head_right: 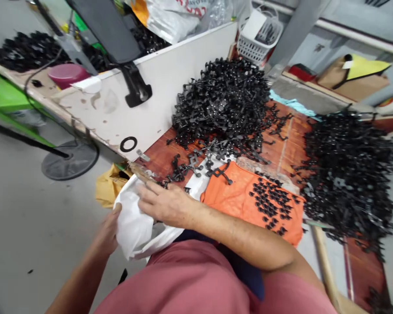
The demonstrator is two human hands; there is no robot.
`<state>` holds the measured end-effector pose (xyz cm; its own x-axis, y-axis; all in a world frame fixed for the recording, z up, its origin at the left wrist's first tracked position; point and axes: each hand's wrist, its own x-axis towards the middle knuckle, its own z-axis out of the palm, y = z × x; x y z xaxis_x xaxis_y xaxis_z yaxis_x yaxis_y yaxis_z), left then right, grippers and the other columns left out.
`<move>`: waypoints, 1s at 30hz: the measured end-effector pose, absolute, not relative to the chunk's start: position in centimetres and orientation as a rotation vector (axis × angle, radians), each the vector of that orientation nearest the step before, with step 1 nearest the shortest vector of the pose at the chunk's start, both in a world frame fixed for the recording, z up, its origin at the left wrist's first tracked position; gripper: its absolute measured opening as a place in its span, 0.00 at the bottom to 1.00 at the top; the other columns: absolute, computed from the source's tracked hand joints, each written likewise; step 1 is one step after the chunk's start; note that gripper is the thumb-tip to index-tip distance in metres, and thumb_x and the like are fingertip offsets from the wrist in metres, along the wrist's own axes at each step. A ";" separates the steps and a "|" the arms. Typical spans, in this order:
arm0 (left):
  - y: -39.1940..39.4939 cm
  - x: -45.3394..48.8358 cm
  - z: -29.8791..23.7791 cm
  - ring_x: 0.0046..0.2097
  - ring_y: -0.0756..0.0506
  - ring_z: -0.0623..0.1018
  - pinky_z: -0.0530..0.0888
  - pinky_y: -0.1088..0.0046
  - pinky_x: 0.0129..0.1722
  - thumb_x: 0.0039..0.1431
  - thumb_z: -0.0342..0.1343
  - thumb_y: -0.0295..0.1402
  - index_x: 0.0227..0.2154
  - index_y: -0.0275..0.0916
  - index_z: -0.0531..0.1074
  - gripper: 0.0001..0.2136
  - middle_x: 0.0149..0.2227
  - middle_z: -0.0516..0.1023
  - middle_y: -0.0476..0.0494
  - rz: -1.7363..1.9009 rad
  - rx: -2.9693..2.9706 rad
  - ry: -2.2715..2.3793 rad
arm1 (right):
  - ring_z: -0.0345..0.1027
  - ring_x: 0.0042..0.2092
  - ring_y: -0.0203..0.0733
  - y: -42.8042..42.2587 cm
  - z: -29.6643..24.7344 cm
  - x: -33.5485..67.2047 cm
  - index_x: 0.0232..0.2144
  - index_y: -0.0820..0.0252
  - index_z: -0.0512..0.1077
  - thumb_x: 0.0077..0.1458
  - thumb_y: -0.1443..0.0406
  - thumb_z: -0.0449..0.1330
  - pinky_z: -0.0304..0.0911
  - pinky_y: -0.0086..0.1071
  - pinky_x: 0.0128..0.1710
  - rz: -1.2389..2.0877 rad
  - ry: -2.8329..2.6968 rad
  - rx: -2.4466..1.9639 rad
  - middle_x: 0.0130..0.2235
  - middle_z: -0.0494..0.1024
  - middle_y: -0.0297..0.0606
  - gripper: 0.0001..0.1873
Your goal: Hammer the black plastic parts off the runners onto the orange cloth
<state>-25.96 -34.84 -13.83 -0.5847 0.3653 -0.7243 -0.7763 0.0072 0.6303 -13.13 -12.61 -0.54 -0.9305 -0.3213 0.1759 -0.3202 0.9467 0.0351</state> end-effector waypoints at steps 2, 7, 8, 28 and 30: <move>-34.7 -26.0 -13.7 0.49 0.38 0.85 0.82 0.60 0.52 0.64 0.61 0.43 0.59 0.38 0.72 0.24 0.48 0.85 0.36 1.700 -0.444 1.495 | 0.58 0.64 0.49 -10.0 0.3 -12.2 0.57 0.56 0.70 0.72 0.64 0.48 0.72 0.35 0.43 -0.003 -2.916 0.181 0.67 0.66 0.46 0.17; -34.3 -25.9 -13.1 0.48 0.39 0.85 0.82 0.62 0.52 0.67 0.57 0.38 0.56 0.38 0.74 0.18 0.46 0.86 0.37 1.688 -0.470 1.523 | 0.51 0.67 0.67 -0.5 0.5 -10.2 0.66 0.61 0.65 0.64 0.48 0.61 0.64 0.58 0.57 -0.077 -2.750 -0.890 0.69 0.60 0.59 0.36; -34.2 -25.9 -13.0 0.48 0.39 0.85 0.82 0.62 0.52 0.68 0.57 0.38 0.56 0.37 0.75 0.17 0.45 0.86 0.37 1.688 -0.468 1.519 | 0.49 0.68 0.70 0.8 0.0 -10.2 0.67 0.64 0.64 0.62 0.46 0.61 0.63 0.61 0.58 -0.055 -2.739 -0.997 0.70 0.59 0.62 0.40; -33.9 -25.8 -13.2 0.50 0.36 0.84 0.81 0.60 0.53 0.62 0.63 0.43 0.53 0.39 0.75 0.20 0.45 0.86 0.37 1.682 -0.420 1.531 | 0.55 0.57 0.56 -3.5 -1.4 -12.4 0.47 0.52 0.79 0.57 0.62 0.64 0.62 0.48 0.49 0.250 -2.778 -0.787 0.56 0.71 0.43 0.14; -33.9 -25.8 -13.3 0.50 0.36 0.85 0.82 0.60 0.52 0.62 0.63 0.43 0.52 0.38 0.75 0.19 0.44 0.86 0.37 1.683 -0.420 1.521 | 0.55 0.56 0.56 -4.6 -1.1 -12.6 0.47 0.52 0.78 0.57 0.62 0.64 0.63 0.48 0.49 0.257 -2.803 -0.792 0.55 0.71 0.44 0.14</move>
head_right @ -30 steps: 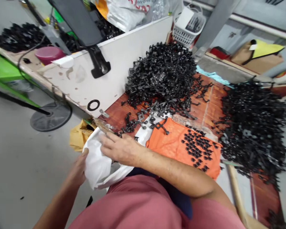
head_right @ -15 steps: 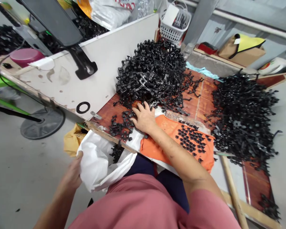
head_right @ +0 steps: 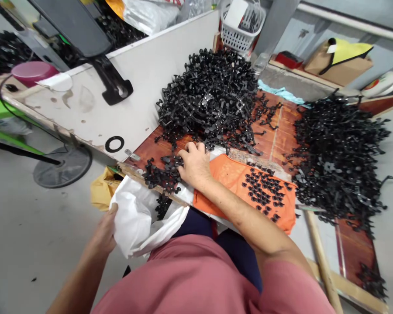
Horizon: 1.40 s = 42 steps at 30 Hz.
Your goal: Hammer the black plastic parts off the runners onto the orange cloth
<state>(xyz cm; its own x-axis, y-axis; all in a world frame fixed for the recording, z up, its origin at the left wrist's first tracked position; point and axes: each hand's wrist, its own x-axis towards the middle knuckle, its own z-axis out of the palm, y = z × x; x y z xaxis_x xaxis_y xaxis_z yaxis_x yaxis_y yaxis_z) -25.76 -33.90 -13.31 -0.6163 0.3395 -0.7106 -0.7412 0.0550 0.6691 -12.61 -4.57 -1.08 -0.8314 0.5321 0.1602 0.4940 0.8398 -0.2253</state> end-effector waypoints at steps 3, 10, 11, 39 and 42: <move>-33.8 -25.7 -13.4 0.49 0.37 0.85 0.82 0.61 0.51 0.65 0.60 0.41 0.51 0.38 0.76 0.16 0.43 0.86 0.38 1.672 -0.417 1.534 | 0.55 0.56 0.58 -6.2 -0.9 -12.5 0.47 0.54 0.77 0.58 0.63 0.64 0.63 0.52 0.51 0.231 -2.891 -0.796 0.55 0.70 0.46 0.14; -33.7 -25.5 -13.3 0.50 0.37 0.84 0.81 0.60 0.52 0.67 0.58 0.41 0.51 0.37 0.76 0.16 0.44 0.86 0.36 1.698 -0.427 1.521 | 0.55 0.62 0.59 -11.4 -2.5 -12.8 0.51 0.48 0.76 0.64 0.63 0.58 0.62 0.57 0.57 0.280 -3.075 -0.506 0.59 0.70 0.44 0.15; -33.8 -25.5 -13.3 0.50 0.37 0.84 0.81 0.60 0.53 0.66 0.58 0.42 0.51 0.37 0.77 0.17 0.44 0.86 0.36 1.700 -0.434 1.521 | 0.55 0.63 0.59 -12.2 -2.7 -12.9 0.53 0.48 0.75 0.65 0.64 0.57 0.62 0.57 0.57 0.259 -3.087 -0.471 0.61 0.70 0.43 0.16; -33.0 -25.1 -12.3 0.47 0.37 0.86 0.81 0.59 0.53 0.68 0.57 0.37 0.57 0.39 0.74 0.18 0.44 0.86 0.38 1.633 -0.427 1.571 | 0.63 0.61 0.53 4.6 -1.8 -11.6 0.52 0.54 0.79 0.64 0.51 0.59 0.62 0.45 0.61 0.368 -2.568 -1.022 0.58 0.64 0.46 0.21; -33.3 -25.3 -12.8 0.47 0.38 0.86 0.81 0.60 0.52 0.68 0.56 0.37 0.57 0.40 0.74 0.17 0.44 0.86 0.37 1.619 -0.385 1.590 | 0.61 0.60 0.51 1.9 -1.3 -11.5 0.50 0.58 0.78 0.64 0.55 0.60 0.60 0.42 0.62 0.369 -2.539 -0.876 0.58 0.62 0.47 0.18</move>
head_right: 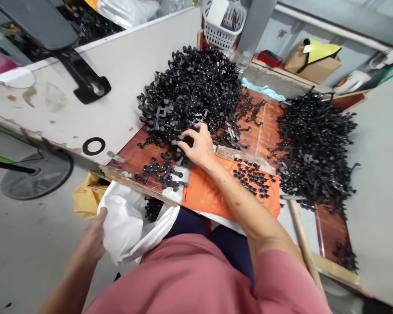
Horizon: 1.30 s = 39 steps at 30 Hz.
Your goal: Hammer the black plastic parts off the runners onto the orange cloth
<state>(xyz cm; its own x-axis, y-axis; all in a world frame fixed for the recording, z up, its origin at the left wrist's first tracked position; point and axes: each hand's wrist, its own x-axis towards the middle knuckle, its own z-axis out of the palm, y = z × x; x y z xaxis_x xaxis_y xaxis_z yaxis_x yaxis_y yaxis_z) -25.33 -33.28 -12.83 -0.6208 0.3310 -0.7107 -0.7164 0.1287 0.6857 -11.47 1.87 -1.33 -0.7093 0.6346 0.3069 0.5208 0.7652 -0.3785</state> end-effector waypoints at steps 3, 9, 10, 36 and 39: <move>-33.5 -25.5 -13.4 0.47 0.37 0.86 0.81 0.59 0.52 0.67 0.57 0.39 0.58 0.39 0.73 0.19 0.44 0.86 0.36 1.585 -0.374 1.595 | 0.63 0.57 0.48 -1.6 -1.3 -11.8 0.51 0.58 0.76 0.61 0.59 0.64 0.61 0.40 0.61 0.548 -2.509 -0.699 0.53 0.64 0.45 0.17; -33.2 -25.1 -13.1 0.49 0.37 0.85 0.80 0.59 0.53 0.68 0.56 0.40 0.57 0.36 0.73 0.20 0.43 0.86 0.36 1.584 -0.442 1.619 | 0.63 0.52 0.48 -8.7 -2.9 -13.0 0.52 0.56 0.76 0.63 0.62 0.62 0.61 0.42 0.58 0.739 -2.666 -0.368 0.50 0.72 0.43 0.15; -33.2 -25.0 -13.0 0.50 0.37 0.85 0.80 0.59 0.54 0.68 0.55 0.40 0.58 0.36 0.73 0.20 0.44 0.86 0.36 1.595 -0.449 1.608 | 0.63 0.50 0.48 -9.7 -3.2 -12.8 0.53 0.56 0.75 0.63 0.62 0.62 0.62 0.42 0.56 0.725 -2.720 -0.330 0.49 0.74 0.42 0.16; -32.9 -24.7 -12.5 0.50 0.38 0.84 0.80 0.61 0.54 0.69 0.55 0.39 0.57 0.35 0.74 0.19 0.47 0.85 0.33 1.654 -0.416 1.589 | 0.60 0.60 0.56 -8.3 -4.9 -17.0 0.65 0.55 0.68 0.68 0.46 0.55 0.56 0.53 0.61 0.580 -2.892 -0.316 0.63 0.70 0.47 0.32; -33.2 -24.7 -12.7 0.51 0.38 0.84 0.80 0.60 0.53 0.68 0.56 0.40 0.58 0.36 0.73 0.20 0.48 0.84 0.33 1.643 -0.364 1.586 | 0.61 0.58 0.57 -12.0 -4.8 -14.7 0.64 0.56 0.69 0.65 0.47 0.59 0.58 0.54 0.58 0.496 -2.949 -0.183 0.63 0.70 0.50 0.32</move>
<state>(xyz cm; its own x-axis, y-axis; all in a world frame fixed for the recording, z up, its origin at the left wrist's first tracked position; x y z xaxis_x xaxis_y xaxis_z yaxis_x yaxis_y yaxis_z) -24.72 -33.17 -12.72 -0.6339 0.3432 -0.6931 -0.7050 0.1124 0.7003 -14.71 -11.99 -4.82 -0.9820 0.1435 0.1226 0.0955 0.9381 -0.3329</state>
